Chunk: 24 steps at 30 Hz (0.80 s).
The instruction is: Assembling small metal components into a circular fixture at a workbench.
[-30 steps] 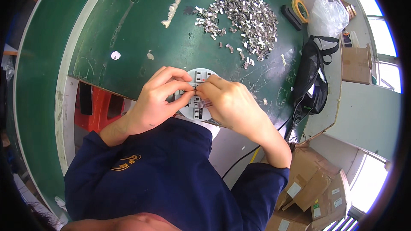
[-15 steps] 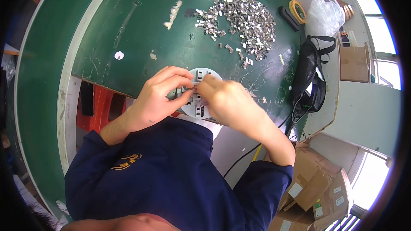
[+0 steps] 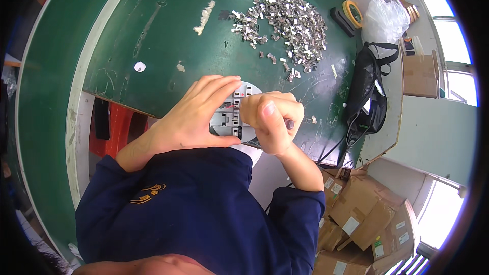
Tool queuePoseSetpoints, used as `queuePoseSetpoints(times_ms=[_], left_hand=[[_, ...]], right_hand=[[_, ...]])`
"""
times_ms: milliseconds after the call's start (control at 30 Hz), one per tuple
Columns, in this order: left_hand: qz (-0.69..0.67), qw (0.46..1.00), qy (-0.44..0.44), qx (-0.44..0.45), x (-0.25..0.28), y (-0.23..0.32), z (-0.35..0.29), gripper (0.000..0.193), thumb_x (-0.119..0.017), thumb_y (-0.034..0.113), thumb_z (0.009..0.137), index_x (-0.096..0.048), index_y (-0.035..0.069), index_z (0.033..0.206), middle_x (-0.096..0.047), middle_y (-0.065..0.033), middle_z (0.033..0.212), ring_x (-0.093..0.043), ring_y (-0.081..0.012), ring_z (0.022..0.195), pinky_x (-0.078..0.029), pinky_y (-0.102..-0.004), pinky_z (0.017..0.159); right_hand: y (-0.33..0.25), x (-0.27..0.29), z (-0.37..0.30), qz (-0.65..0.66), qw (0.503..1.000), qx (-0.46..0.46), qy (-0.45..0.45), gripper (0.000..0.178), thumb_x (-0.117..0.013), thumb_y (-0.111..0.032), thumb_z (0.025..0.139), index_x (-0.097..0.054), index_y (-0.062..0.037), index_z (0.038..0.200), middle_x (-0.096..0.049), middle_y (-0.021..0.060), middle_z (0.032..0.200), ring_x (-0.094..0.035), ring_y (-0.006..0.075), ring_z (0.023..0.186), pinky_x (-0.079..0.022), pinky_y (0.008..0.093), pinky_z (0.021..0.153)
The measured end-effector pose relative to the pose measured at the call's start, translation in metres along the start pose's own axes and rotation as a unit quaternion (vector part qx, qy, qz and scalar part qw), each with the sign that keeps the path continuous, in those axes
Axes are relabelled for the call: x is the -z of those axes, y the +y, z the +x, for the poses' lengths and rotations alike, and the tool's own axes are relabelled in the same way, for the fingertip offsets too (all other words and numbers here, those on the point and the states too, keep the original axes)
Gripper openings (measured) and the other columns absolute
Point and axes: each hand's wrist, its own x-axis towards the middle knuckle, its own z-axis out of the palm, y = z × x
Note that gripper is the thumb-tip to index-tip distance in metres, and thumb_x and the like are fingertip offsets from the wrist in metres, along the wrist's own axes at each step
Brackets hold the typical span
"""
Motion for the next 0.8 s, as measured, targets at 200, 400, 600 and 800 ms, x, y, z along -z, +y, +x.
queuePoseSetpoints(times_ms=[200,400,600,800], left_hand=[[-0.012,1.000,-0.009,-0.002,0.002,0.001,0.001,0.092,-0.086,0.034,0.068,-0.041,-0.003,0.139,-0.044,-0.0178,0.143,-0.041,-0.0362,0.130,-0.036,-0.0454,0.108],[0.006,1.000,0.002,0.004,-0.001,0.000,-0.002,0.095,-0.085,0.037,0.067,-0.040,-0.004,0.141,-0.044,-0.0177,0.144,-0.041,-0.0361,0.130,-0.036,-0.0451,0.108],[0.038,0.999,-0.003,0.000,-0.002,0.003,-0.002,0.101,-0.085,0.041,0.067,-0.036,-0.004,0.143,-0.041,-0.0166,0.146,-0.040,-0.0352,0.132,-0.035,-0.0448,0.109],[0.060,0.998,-0.017,0.005,-0.003,0.002,-0.001,0.103,-0.085,0.043,0.067,-0.034,-0.004,0.144,-0.040,-0.0156,0.148,-0.039,-0.0341,0.133,-0.034,-0.0442,0.110]], right_hand=[[0.010,-0.014,0.003,-0.192,0.978,0.076,-0.029,0.048,-0.044,-0.022,0.098,-0.030,-0.0090,0.055,-0.031,0.0022,0.046,-0.030,0.0169,0.038,-0.028,0.0328,0.039],[0.004,0.000,0.007,-0.111,0.993,0.030,-0.037,0.047,-0.044,-0.023,0.098,-0.031,-0.0086,0.055,-0.033,0.0016,0.048,-0.030,0.0152,0.041,-0.029,0.0322,0.040],[-0.005,-0.010,0.012,-0.002,0.993,-0.061,0.106,0.047,-0.043,-0.033,0.102,-0.034,-0.0095,0.062,-0.033,0.0008,0.056,-0.028,0.0120,0.048,-0.029,0.0281,0.042],[-0.001,-0.013,0.013,-0.024,0.990,-0.062,0.121,0.046,-0.040,-0.035,0.104,-0.033,-0.0100,0.065,-0.032,0.0015,0.057,-0.027,0.0112,0.048,-0.027,0.0270,0.041]])
